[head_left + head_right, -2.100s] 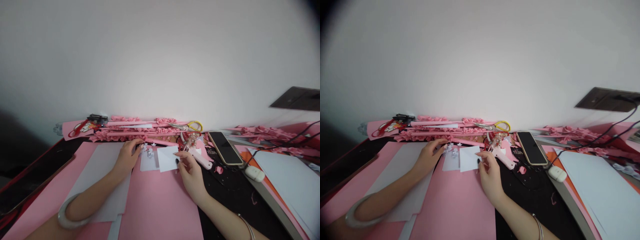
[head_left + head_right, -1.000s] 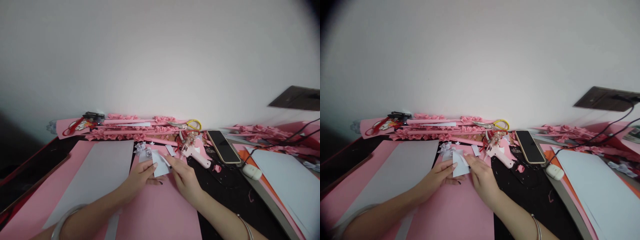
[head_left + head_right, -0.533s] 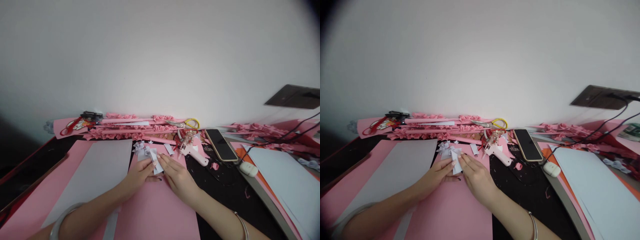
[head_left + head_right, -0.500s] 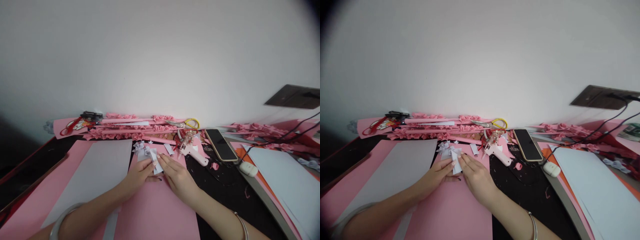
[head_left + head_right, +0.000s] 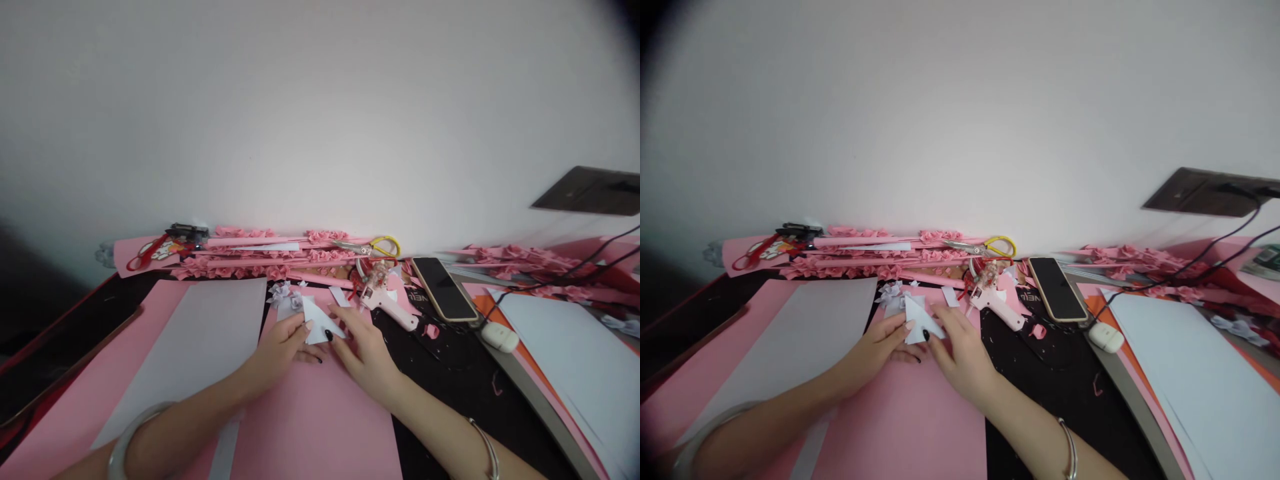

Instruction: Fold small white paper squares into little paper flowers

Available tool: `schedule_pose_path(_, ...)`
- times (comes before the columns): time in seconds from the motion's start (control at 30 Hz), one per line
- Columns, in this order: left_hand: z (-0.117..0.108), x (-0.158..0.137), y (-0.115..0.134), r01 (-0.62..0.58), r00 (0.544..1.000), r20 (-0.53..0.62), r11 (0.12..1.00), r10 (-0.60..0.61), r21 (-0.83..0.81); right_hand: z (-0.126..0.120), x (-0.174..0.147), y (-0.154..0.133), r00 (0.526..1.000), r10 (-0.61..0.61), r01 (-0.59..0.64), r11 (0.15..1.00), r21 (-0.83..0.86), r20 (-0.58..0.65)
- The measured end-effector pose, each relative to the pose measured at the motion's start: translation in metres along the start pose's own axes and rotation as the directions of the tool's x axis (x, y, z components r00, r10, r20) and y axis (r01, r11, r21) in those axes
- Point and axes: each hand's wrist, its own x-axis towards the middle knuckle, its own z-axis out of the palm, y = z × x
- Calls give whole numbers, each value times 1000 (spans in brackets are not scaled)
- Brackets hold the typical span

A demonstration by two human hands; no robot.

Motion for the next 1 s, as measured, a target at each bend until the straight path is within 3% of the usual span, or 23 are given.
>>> schedule_pose_path(0.1, -1, 0, -1, -24, 999, 22, 998, 23, 51, 3, 1, 2, 1000, 23, -24, 999, 45, 14)
schedule_pose_path(0.37, -3, 2, -4, -58, 996, 71, 996, 53, 72, 6, 2, 7, 996, -86, 86, 992, 91, 3)
schedule_pose_path(1.0, -5, 2, -6, -32, 996, 79, 998, 28, 50, 2, 0, 7, 997, 38, -30, 991, 128, -63)
